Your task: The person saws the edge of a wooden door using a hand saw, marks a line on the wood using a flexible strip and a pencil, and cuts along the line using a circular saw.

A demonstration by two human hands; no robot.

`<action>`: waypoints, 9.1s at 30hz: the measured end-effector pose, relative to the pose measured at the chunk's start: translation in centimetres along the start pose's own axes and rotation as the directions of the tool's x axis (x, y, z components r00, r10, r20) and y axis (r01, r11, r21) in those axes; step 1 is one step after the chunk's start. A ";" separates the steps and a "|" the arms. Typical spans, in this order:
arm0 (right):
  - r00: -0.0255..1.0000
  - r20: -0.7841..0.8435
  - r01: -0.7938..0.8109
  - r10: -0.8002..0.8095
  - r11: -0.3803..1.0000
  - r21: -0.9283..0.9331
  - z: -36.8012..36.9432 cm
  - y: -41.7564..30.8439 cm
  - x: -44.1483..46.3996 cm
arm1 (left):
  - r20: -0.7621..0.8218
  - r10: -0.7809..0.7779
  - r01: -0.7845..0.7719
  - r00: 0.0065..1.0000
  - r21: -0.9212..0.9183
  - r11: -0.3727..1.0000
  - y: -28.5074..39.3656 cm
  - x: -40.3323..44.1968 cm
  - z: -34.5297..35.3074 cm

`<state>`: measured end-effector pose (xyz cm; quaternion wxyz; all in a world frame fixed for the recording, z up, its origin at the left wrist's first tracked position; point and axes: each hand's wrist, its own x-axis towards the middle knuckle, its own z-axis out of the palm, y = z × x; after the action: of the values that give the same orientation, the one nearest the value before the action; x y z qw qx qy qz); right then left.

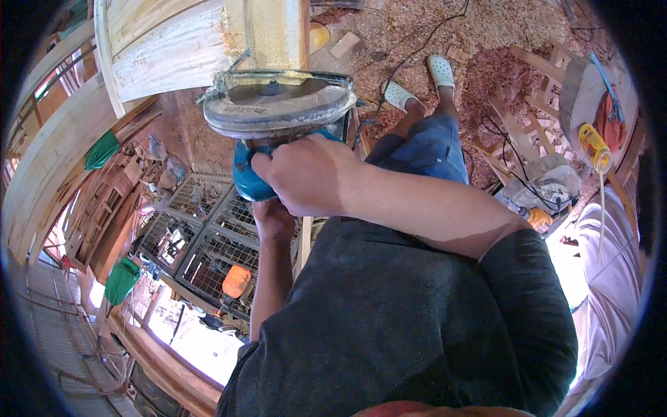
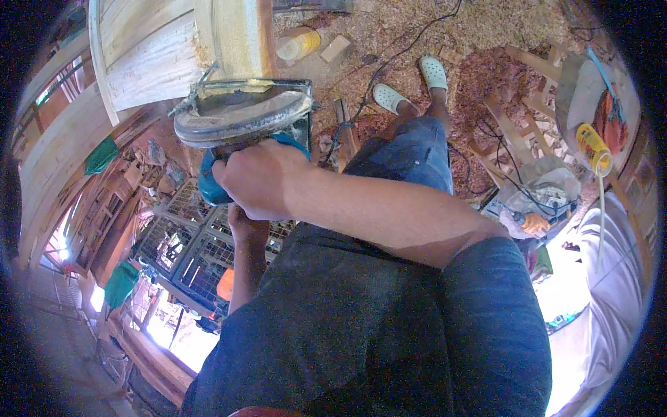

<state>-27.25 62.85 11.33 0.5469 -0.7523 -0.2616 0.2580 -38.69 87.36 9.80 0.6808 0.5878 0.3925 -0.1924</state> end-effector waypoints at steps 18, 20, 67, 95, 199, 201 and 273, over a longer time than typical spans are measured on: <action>0.998 -0.058 -0.009 0.015 0.995 0.098 0.9 0.0 1.0 | -0.070 0.047 -0.054 0.996 -0.105 0.993 -0.2 1.0 -1.7; 0.998 -0.059 -0.018 0.024 0.995 0.103 0.8 -0.1 1.2 | -0.053 0.061 -0.066 0.997 -0.103 0.993 0.0 1.0 -1.6; 0.942 0.333 0.121 -0.041 0.967 -0.223 6.2 -11.4 18.4 | -0.405 0.235 -0.368 0.883 -0.289 0.884 4.6 -1.8 -7.5; 0.972 -0.209 -0.131 0.111 0.988 -0.087 15.2 -13.7 50.1 | 0.079 0.316 -0.324 0.945 0.120 0.938 32.5 23.7 -33.6; 0.999 0.010 -0.044 0.044 0.996 0.082 13.0 -10.6 59.0 | 0.202 0.462 -0.333 0.864 0.917 0.222 41.0 30.0 -30.2; 0.999 0.016 -0.046 0.044 0.995 0.092 12.9 -10.8 59.4 | 0.170 0.467 -0.329 0.868 0.901 0.283 40.8 30.3 -31.0; 0.562 -0.802 -0.313 0.203 0.950 0.021 3.6 -20.6 28.5 | 0.258 0.234 -0.308 0.937 0.299 0.903 34.8 30.9 -27.1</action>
<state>-11.15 90.09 27.19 0.5141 -0.8500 0.1066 -0.0433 -2.77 127.45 8.92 0.6296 0.7195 0.1915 -0.2218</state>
